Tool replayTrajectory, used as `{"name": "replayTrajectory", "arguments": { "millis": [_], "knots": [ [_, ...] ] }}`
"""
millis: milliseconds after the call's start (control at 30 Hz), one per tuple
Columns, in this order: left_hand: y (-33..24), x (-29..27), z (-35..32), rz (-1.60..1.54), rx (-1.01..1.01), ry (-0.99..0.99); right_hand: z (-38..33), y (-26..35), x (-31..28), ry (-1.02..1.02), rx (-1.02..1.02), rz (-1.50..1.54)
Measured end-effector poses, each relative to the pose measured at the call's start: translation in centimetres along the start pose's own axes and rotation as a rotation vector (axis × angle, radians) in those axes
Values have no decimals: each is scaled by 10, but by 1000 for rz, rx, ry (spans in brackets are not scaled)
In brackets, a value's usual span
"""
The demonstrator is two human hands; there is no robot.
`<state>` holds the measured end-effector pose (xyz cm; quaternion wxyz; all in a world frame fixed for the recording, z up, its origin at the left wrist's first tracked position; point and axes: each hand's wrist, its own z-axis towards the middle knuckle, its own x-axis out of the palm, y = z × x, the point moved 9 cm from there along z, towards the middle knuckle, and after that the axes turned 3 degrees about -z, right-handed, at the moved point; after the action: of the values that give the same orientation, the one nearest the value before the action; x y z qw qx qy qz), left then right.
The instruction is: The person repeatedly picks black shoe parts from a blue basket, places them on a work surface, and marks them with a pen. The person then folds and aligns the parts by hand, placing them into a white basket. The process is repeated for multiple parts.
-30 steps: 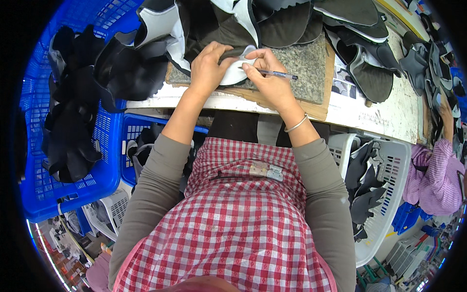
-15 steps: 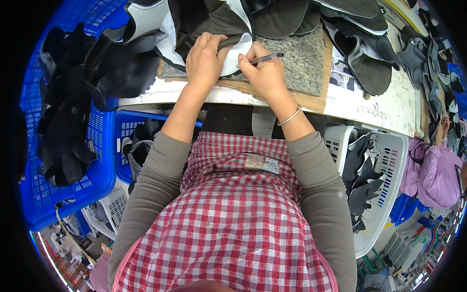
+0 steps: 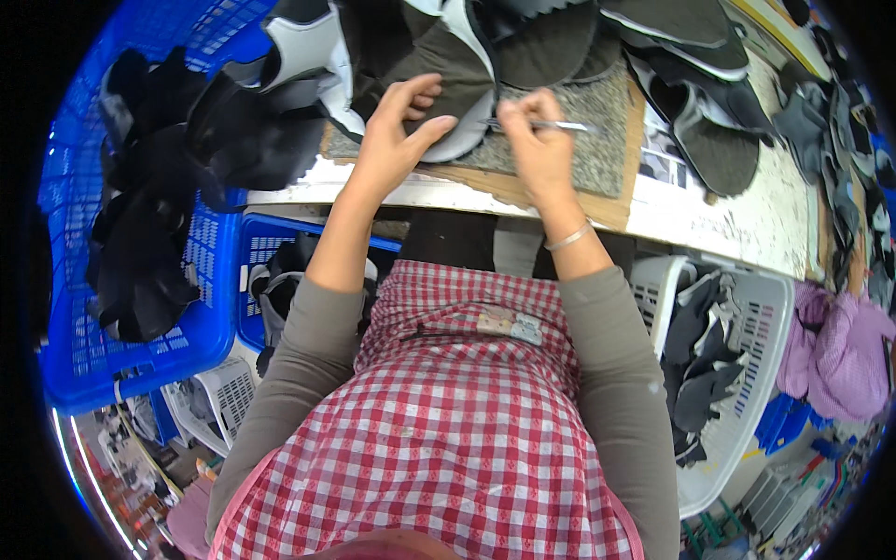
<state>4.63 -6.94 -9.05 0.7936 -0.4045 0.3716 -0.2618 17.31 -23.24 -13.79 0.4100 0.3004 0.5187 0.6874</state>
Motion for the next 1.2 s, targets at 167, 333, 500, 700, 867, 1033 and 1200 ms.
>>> {"name": "replayTrajectory", "arguments": {
  "millis": [167, 333, 500, 700, 867, 1033, 1200],
  "knots": [
    [-51, -148, -62, 487, 219, -507, -11, 23, 17, 185, -25, 102],
    [19, -172, -109, 575, -53, -262, -51, 65, 98, 586, -657, -554],
    [94, -177, -95, 898, -215, -155, -14, 37, 133, 543, -575, -798],
    [100, -236, -121, 578, -315, -541, 13, 19, 143, 421, -698, -997],
    [129, -241, -170, -345, -386, -949, 6, 25, 143, 358, -743, -1030],
    [171, -239, -142, -608, -585, -968, 9, 24, 144, 409, -685, -1046],
    [132, -227, -132, -880, -655, -1131, 8, 20, 141, 403, -673, -1005]
  ]
}}
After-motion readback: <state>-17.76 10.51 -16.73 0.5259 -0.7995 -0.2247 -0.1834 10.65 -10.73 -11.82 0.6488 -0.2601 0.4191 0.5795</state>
